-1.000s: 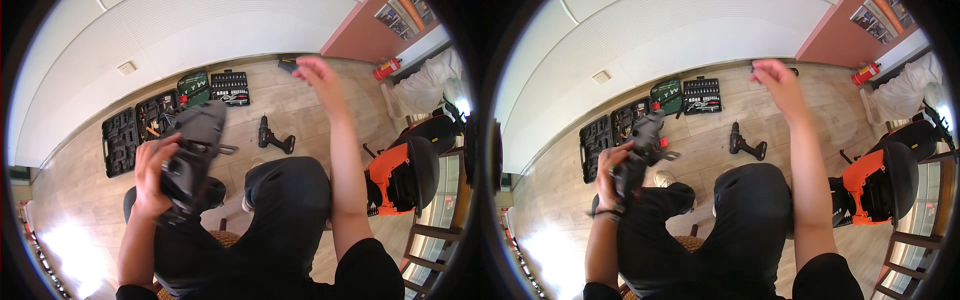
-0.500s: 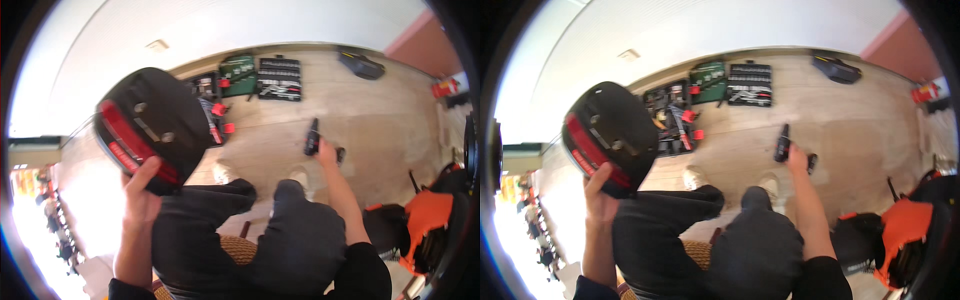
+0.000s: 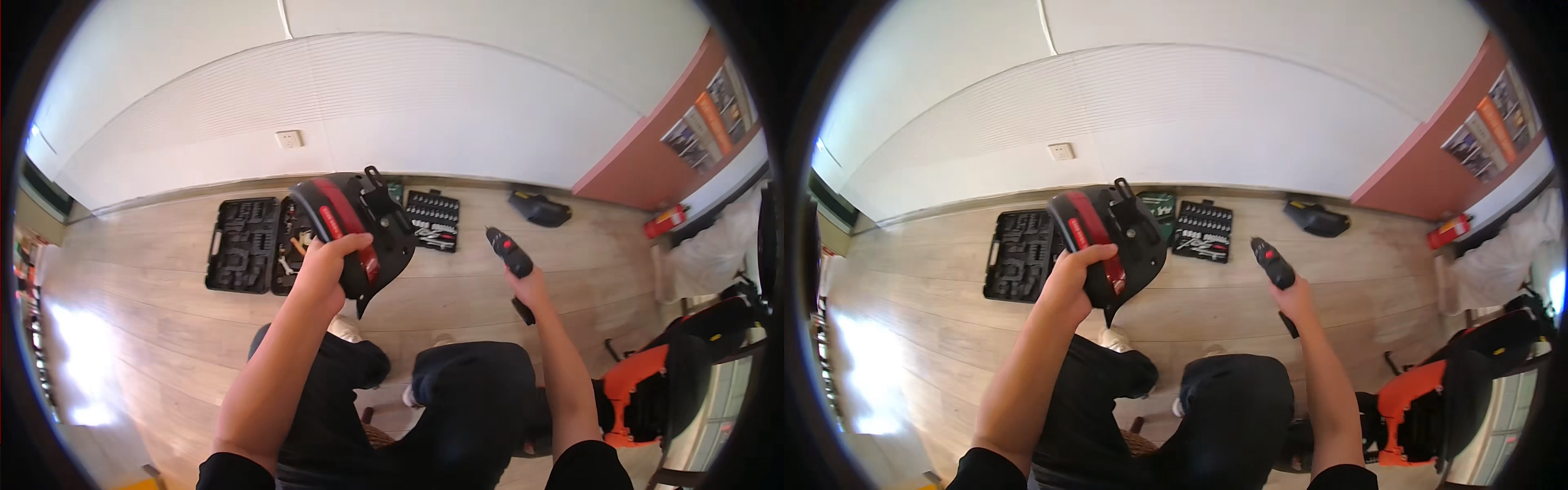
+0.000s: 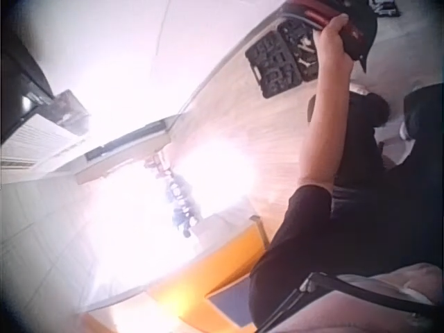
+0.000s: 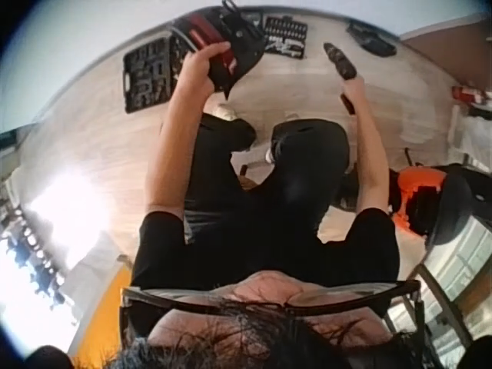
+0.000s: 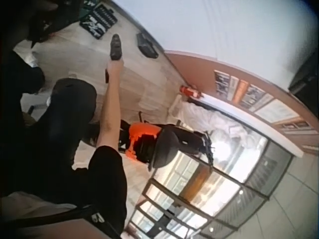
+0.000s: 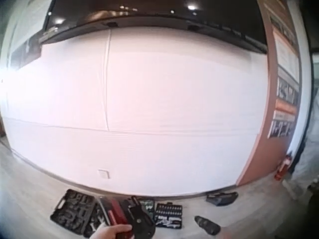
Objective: Repairing or assembling a motorcycle body part using a drill and screwdriver.
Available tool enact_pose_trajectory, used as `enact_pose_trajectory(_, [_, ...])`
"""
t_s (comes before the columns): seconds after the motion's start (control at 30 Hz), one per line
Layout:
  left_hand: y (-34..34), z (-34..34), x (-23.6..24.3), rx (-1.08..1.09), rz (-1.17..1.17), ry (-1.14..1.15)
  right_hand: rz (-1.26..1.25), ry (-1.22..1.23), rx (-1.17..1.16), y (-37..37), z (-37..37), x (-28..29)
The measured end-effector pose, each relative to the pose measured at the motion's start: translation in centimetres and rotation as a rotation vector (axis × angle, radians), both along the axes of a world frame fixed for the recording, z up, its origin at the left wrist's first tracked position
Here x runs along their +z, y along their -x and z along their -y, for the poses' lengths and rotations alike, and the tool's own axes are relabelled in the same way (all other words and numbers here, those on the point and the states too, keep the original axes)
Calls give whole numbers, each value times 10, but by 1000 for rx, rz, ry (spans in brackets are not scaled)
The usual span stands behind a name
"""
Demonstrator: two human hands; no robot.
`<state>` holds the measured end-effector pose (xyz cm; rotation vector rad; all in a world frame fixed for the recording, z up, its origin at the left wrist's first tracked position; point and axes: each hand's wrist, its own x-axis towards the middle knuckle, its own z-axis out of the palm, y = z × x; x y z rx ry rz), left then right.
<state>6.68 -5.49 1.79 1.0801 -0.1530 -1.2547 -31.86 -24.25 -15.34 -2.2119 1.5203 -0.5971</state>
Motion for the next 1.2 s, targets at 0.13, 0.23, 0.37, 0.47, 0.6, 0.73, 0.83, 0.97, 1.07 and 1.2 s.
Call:
enact_pose_trajectory(0.13, [1,8,6,-15,-26,43,485,-623,157,-43,-48,201])
enact_pose_trajectory(0.23, [-2,6,2,-20,198,86,552,-673,161,-68,-98,279])
enact_pose_trajectory(0.37, [-15,-2,9,-90,425,19,730,-769,192,-98,-142,287])
enact_pose_trajectory(0.47, [-22,-10,12,-125,523,-55,724,-963,133,-115,-146,268])
enact_pose_trajectory(0.6, [-27,-12,20,-191,630,-124,658,-1062,87,-121,-132,241])
enact_pose_trajectory(0.73, [-34,-11,5,-153,707,-118,682,-1103,110,-122,-131,241])
enact_pose_trajectory(0.83, [-34,-12,13,-184,637,-106,686,-1108,75,-126,-128,240])
enact_pose_trajectory(0.97, [-32,-13,16,-189,575,-96,689,-1089,40,-129,-128,241])
enact_pose_trajectory(1.07, [-30,-13,16,-179,567,-77,681,-1096,43,-129,-128,239])
enact_pose_trajectory(1.2, [-30,-12,16,-186,589,-62,677,-1119,59,-129,-127,236])
